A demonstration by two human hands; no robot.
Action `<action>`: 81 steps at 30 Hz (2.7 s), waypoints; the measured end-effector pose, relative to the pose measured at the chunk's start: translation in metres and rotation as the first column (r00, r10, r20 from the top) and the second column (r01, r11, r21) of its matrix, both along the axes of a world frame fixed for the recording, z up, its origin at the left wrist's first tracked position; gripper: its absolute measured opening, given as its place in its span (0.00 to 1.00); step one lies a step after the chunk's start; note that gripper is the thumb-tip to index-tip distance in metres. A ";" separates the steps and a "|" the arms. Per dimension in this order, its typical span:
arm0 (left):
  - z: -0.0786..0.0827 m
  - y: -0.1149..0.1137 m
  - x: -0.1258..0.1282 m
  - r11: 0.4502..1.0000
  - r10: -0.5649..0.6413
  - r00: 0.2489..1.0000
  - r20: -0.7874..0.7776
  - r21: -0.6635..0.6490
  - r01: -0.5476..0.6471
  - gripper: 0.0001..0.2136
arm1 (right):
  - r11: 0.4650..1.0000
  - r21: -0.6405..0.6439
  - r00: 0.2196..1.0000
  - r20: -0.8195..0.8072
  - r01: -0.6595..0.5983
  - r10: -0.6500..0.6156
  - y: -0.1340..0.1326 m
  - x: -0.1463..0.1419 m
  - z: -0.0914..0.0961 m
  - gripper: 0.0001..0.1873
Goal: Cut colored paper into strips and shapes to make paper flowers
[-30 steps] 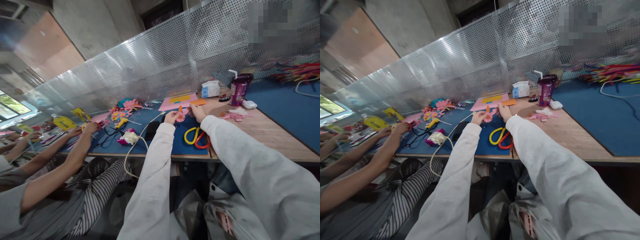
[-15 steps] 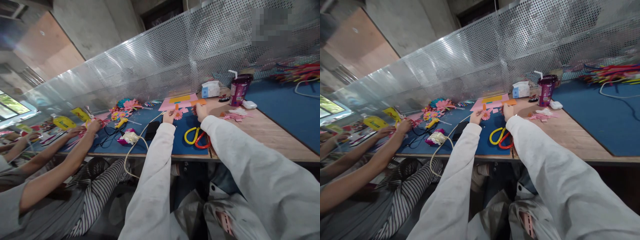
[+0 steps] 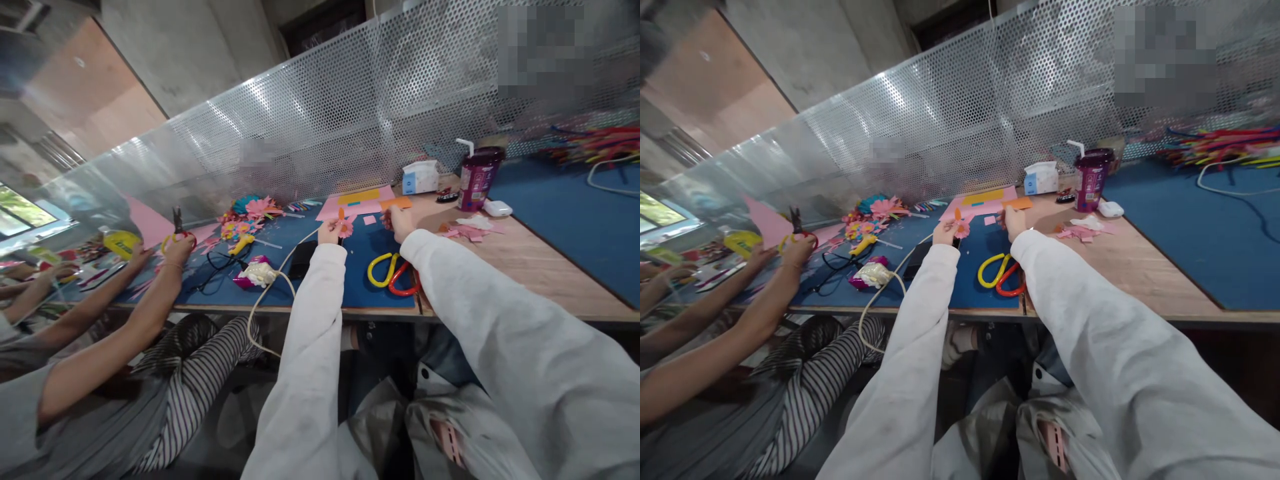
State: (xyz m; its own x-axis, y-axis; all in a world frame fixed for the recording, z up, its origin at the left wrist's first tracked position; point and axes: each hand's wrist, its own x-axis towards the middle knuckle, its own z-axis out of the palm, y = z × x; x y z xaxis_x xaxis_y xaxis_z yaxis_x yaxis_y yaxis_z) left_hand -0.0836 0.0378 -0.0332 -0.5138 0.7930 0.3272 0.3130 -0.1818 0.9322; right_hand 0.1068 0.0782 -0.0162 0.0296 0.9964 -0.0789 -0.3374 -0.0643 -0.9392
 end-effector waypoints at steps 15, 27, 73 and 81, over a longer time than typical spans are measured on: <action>-0.004 0.007 -0.011 0.994 -0.087 0.990 0.115 -0.053 0.094 0.10 | 1.000 -0.019 0.999 -0.024 0.022 -0.023 -0.002 0.001 0.003 0.12; 0.009 -0.007 -0.001 0.906 -0.369 0.929 0.023 -0.213 0.365 0.12 | 0.998 0.015 0.998 0.019 0.062 -0.062 -0.002 0.001 0.003 0.13; -0.004 -0.011 -0.002 0.901 -0.434 0.879 -0.198 -0.095 0.423 0.07 | 0.479 0.753 0.737 0.617 -0.451 -0.276 0.004 -0.017 -0.020 0.04; -0.002 -0.009 0.000 0.907 -0.421 0.880 -0.220 -0.105 0.408 0.09 | 0.419 0.807 0.747 0.566 -0.415 -0.349 0.008 -0.016 -0.022 0.03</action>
